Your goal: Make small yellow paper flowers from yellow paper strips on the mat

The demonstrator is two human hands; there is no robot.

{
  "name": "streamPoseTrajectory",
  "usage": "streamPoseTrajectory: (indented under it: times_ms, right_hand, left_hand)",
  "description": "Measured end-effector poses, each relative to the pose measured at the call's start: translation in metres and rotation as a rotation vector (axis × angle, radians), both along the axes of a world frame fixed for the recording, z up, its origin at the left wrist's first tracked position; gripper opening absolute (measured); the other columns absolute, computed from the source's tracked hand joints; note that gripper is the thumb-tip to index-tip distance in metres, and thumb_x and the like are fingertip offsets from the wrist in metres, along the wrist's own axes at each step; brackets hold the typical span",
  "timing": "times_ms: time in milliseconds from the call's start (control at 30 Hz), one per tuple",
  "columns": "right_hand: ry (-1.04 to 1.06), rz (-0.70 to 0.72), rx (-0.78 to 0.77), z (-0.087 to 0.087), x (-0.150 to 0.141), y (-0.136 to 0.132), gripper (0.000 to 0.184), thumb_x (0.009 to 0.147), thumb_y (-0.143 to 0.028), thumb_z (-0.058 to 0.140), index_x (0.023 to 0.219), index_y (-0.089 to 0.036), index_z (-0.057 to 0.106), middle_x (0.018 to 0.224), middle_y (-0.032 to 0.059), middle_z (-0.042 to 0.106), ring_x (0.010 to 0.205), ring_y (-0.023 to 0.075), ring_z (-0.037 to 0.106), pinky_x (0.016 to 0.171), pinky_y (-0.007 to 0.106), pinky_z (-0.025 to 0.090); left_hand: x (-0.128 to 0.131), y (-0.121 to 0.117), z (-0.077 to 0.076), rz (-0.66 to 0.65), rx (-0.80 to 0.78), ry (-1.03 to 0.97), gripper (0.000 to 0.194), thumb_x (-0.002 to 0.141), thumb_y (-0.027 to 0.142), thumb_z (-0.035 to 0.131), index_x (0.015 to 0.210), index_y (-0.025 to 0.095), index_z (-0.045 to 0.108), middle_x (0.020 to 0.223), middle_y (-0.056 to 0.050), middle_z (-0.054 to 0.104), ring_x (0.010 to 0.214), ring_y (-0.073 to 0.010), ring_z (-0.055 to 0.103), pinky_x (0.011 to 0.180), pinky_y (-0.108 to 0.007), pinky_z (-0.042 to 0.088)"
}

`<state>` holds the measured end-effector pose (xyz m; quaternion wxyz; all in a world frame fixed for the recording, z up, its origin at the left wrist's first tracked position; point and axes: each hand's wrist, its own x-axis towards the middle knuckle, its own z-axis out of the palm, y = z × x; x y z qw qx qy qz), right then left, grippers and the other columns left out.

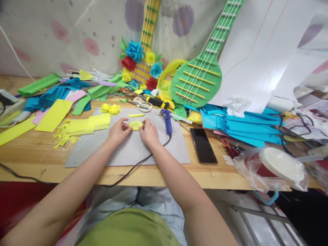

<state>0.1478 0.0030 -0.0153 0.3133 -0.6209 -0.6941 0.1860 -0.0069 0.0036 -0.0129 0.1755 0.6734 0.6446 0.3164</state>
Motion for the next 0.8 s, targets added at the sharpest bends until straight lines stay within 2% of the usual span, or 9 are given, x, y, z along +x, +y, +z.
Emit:
streamPoseTrajectory:
  times_ms: [300,467,633,800]
  right_hand:
    - [-0.102,-0.004,0.039,0.002,-0.003,-0.002,0.022,0.077,-0.017,0.048,0.099,-0.017,0.047,0.080,0.0035,0.062,0.082,0.0198,0.053,0.071,0.029,0.037]
    - [-0.130,0.000,0.047,0.002,-0.002,-0.002,0.019,0.076,-0.016,0.048,0.095,-0.018,0.049,0.079,0.0035,0.061,0.080,0.0195,0.052,0.070,0.028,0.036]
    - [-0.159,0.015,0.061,0.003,-0.002,-0.003,0.010,0.078,-0.018,0.048,0.087,-0.019,0.052,0.080,0.0038,0.061,0.079,0.0187,0.051,0.070,0.028,0.035]
    - [-0.187,0.030,0.079,0.004,-0.003,-0.004,0.009,0.078,-0.018,0.049,0.085,-0.018,0.054,0.079,0.0042,0.061,0.078,0.0178,0.051,0.072,0.029,0.035]
  left_hand:
    - [0.008,-0.007,0.010,-0.024,0.129,0.281,0.033,0.074,0.018,0.054,0.106,0.020,0.051,0.077,-0.002,0.066,0.088,-0.0227,0.055,0.077,-0.033,0.038]
    - [0.008,-0.007,0.009,-0.018,0.144,0.330,0.027,0.073,0.018,0.054,0.100,0.019,0.053,0.077,-0.002,0.066,0.086,-0.0228,0.053,0.076,-0.033,0.038]
    - [0.005,-0.007,0.009,-0.072,0.142,0.374,0.014,0.074,0.019,0.053,0.086,0.021,0.059,0.079,-0.003,0.066,0.084,-0.0224,0.052,0.074,-0.033,0.038]
    - [0.005,-0.009,0.010,-0.160,0.176,0.429,0.017,0.078,0.020,0.048,0.081,0.020,0.064,0.082,-0.006,0.065,0.087,-0.0232,0.049,0.077,-0.035,0.036]
